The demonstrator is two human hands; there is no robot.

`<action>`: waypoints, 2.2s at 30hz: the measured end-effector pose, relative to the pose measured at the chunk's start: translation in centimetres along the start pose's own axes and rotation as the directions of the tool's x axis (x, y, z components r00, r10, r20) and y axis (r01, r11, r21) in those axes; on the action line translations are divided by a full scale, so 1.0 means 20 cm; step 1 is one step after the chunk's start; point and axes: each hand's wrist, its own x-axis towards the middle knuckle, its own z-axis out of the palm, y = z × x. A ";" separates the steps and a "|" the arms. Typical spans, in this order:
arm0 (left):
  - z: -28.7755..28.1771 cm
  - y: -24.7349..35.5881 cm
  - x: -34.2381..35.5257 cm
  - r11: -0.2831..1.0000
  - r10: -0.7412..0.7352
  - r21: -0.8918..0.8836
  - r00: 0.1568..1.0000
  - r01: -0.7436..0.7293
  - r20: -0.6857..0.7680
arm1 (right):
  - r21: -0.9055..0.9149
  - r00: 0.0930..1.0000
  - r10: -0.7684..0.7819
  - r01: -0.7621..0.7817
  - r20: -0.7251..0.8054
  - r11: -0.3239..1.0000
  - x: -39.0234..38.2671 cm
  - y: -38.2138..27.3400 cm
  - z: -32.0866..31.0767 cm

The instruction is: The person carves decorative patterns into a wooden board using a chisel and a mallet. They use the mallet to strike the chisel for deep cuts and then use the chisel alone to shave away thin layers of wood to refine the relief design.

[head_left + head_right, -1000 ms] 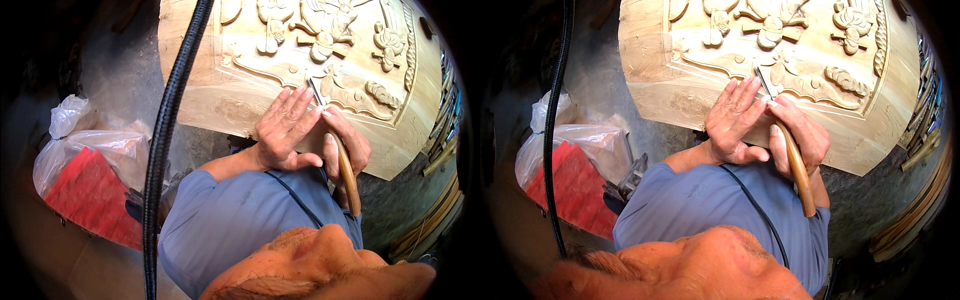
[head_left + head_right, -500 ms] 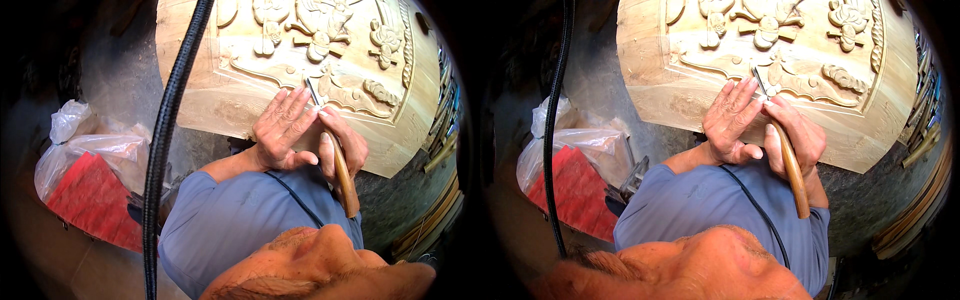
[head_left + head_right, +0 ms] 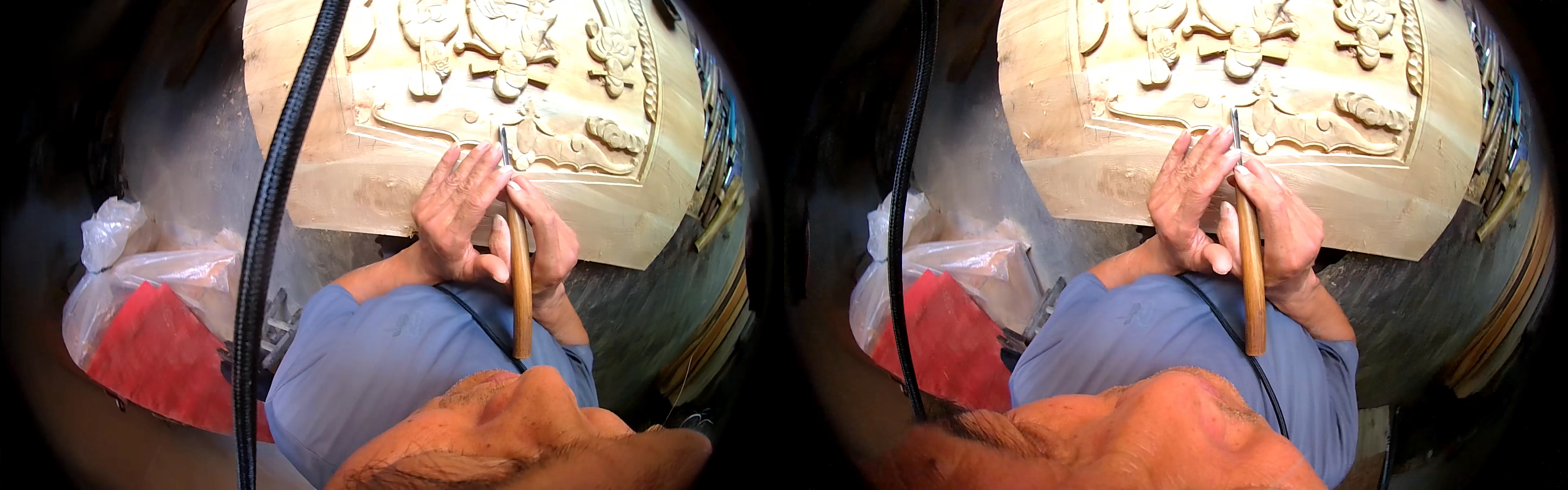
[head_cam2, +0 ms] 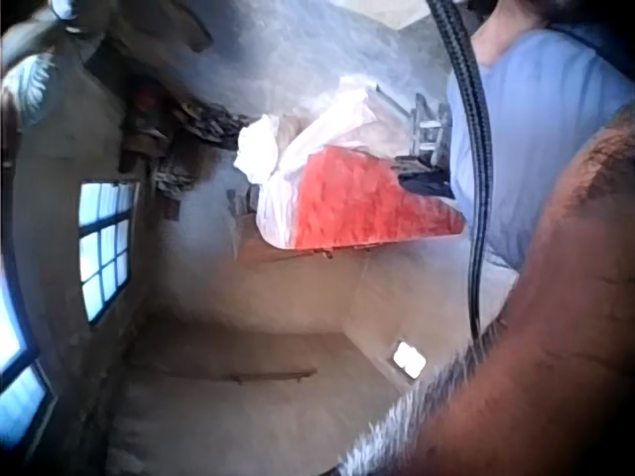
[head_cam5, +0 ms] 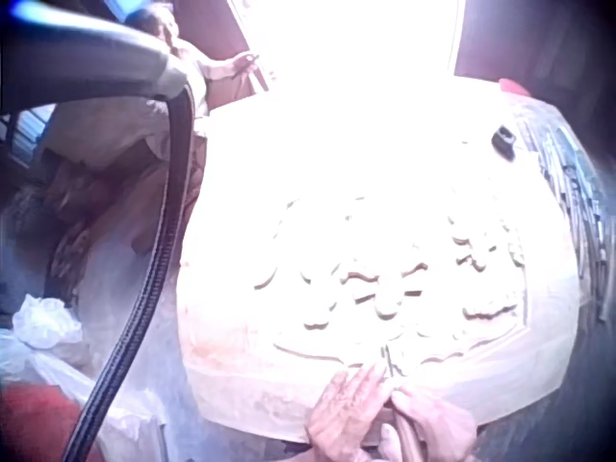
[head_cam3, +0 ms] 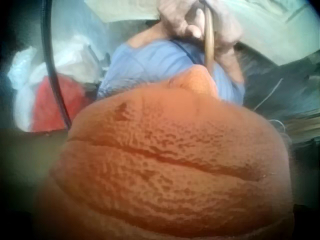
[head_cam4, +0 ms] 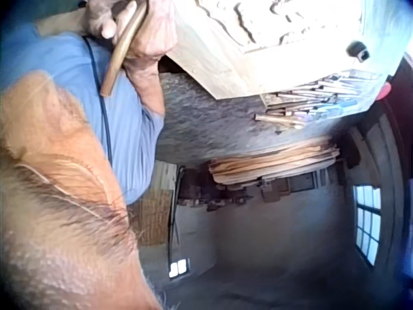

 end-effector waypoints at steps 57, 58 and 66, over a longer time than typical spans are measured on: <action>-0.20 -0.06 -0.01 0.952 -0.067 -0.285 0.983 0.115 0.173 | -0.233 0.990 0.067 -0.096 -0.126 0.968 0.04 -0.28 0.23; -0.21 -0.07 -0.01 0.952 -0.048 -0.292 0.985 0.095 0.166 | -0.232 0.991 0.070 -0.096 -0.118 0.968 0.05 -0.28 0.23; -0.21 -0.08 -0.02 0.948 -0.045 -0.304 0.988 0.088 0.146 | -0.196 0.989 0.112 -0.130 -0.097 0.972 0.08 -0.31 0.20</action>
